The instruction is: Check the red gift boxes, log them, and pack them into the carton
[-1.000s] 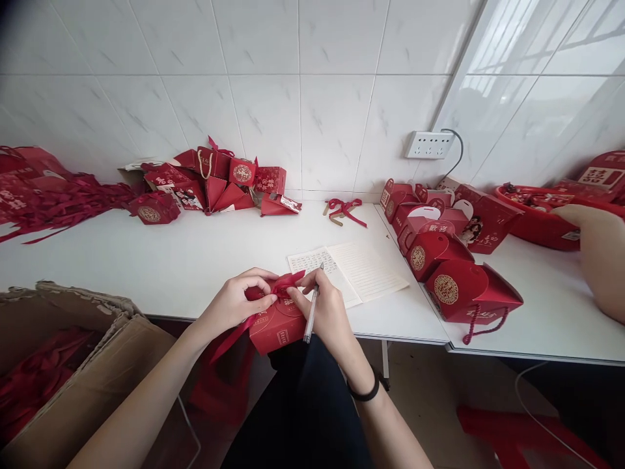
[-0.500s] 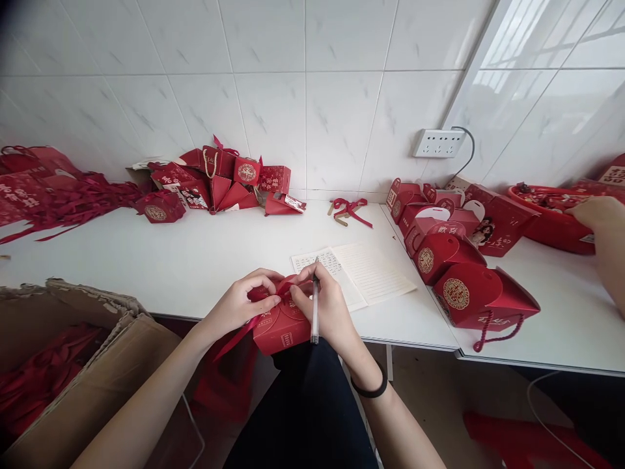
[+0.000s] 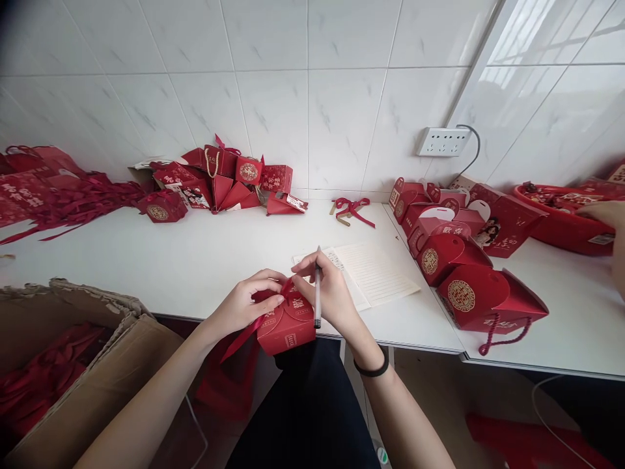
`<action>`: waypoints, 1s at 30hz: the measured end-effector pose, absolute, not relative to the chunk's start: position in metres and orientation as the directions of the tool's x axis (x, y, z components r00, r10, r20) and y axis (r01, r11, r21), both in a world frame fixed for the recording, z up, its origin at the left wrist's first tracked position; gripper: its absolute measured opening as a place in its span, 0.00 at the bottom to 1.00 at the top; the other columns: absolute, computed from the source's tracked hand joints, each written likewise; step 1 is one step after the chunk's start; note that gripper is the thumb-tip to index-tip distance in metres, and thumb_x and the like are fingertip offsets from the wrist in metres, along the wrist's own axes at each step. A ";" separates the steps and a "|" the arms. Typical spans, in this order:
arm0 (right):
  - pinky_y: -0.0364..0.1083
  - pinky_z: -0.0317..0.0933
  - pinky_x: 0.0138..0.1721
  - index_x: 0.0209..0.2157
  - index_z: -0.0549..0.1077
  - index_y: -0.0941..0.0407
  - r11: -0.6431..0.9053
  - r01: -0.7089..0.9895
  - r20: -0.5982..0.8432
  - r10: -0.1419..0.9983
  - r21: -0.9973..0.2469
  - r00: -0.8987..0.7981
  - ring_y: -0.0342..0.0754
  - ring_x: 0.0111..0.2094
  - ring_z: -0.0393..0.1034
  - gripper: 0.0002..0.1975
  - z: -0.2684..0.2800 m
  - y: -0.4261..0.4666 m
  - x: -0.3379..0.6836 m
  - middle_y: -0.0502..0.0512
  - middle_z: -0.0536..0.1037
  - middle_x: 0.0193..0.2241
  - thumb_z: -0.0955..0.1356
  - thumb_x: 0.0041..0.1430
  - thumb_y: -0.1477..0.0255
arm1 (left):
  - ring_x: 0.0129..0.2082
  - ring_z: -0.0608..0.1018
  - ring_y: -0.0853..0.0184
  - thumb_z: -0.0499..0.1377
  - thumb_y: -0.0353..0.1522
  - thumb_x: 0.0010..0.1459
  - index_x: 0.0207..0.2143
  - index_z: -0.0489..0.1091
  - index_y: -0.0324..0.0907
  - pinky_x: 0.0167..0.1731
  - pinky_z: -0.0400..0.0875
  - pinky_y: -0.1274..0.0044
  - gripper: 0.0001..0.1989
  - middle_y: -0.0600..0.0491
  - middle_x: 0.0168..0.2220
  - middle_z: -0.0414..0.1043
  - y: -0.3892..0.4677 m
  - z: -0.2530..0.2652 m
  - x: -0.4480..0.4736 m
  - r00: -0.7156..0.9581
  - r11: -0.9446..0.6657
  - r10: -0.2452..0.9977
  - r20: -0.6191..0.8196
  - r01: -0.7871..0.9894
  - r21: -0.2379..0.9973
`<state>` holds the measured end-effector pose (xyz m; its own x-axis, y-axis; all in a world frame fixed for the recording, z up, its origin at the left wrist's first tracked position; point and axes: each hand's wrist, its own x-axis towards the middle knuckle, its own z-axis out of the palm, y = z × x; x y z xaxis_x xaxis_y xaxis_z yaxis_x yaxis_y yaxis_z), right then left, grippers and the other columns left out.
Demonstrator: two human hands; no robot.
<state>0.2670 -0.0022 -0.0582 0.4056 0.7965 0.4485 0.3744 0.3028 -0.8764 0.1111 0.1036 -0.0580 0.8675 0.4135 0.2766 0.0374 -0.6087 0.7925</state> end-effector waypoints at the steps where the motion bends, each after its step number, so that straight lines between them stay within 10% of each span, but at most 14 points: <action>1: 0.46 0.61 0.32 0.31 0.65 0.56 0.259 0.414 0.436 0.795 -0.873 0.422 0.47 0.31 0.67 0.10 -0.061 -0.005 0.270 0.54 0.74 0.32 0.68 0.54 0.65 | 0.47 0.72 0.66 0.56 0.35 0.57 0.34 0.73 0.43 0.49 0.66 0.74 0.08 0.51 0.45 0.70 0.104 -0.058 0.111 0.869 -0.604 0.416 0.267 0.045 0.796; 11: 0.43 0.58 0.24 0.31 0.64 0.54 0.011 0.504 0.295 0.821 -0.864 0.488 0.45 0.22 0.63 0.14 -0.071 -0.041 0.259 0.49 0.68 0.21 0.66 0.57 0.59 | 0.47 0.72 0.65 0.57 0.35 0.56 0.35 0.71 0.43 0.50 0.66 0.72 0.07 0.50 0.45 0.70 0.103 -0.057 0.111 0.852 -0.631 0.423 0.307 0.034 0.775; 21: 0.42 0.57 0.21 0.30 0.65 0.54 -0.032 0.481 0.239 0.837 -0.876 0.491 0.44 0.19 0.62 0.10 -0.060 -0.054 0.242 0.48 0.67 0.19 0.67 0.55 0.63 | 0.39 0.74 0.66 0.55 0.32 0.58 0.29 0.70 0.43 0.45 0.67 0.70 0.06 0.53 0.38 0.73 0.083 -0.043 0.113 0.794 -0.838 0.460 0.397 0.241 0.489; 30: 0.40 0.55 0.21 0.29 0.63 0.54 0.012 0.447 0.242 0.853 -0.895 0.463 0.43 0.20 0.59 0.06 -0.065 -0.056 0.239 0.46 0.65 0.19 0.65 0.55 0.68 | 0.42 0.72 0.65 0.56 0.33 0.56 0.28 0.69 0.43 0.44 0.67 0.71 0.06 0.53 0.38 0.72 0.085 -0.050 0.115 0.770 -0.758 0.533 0.350 0.252 0.601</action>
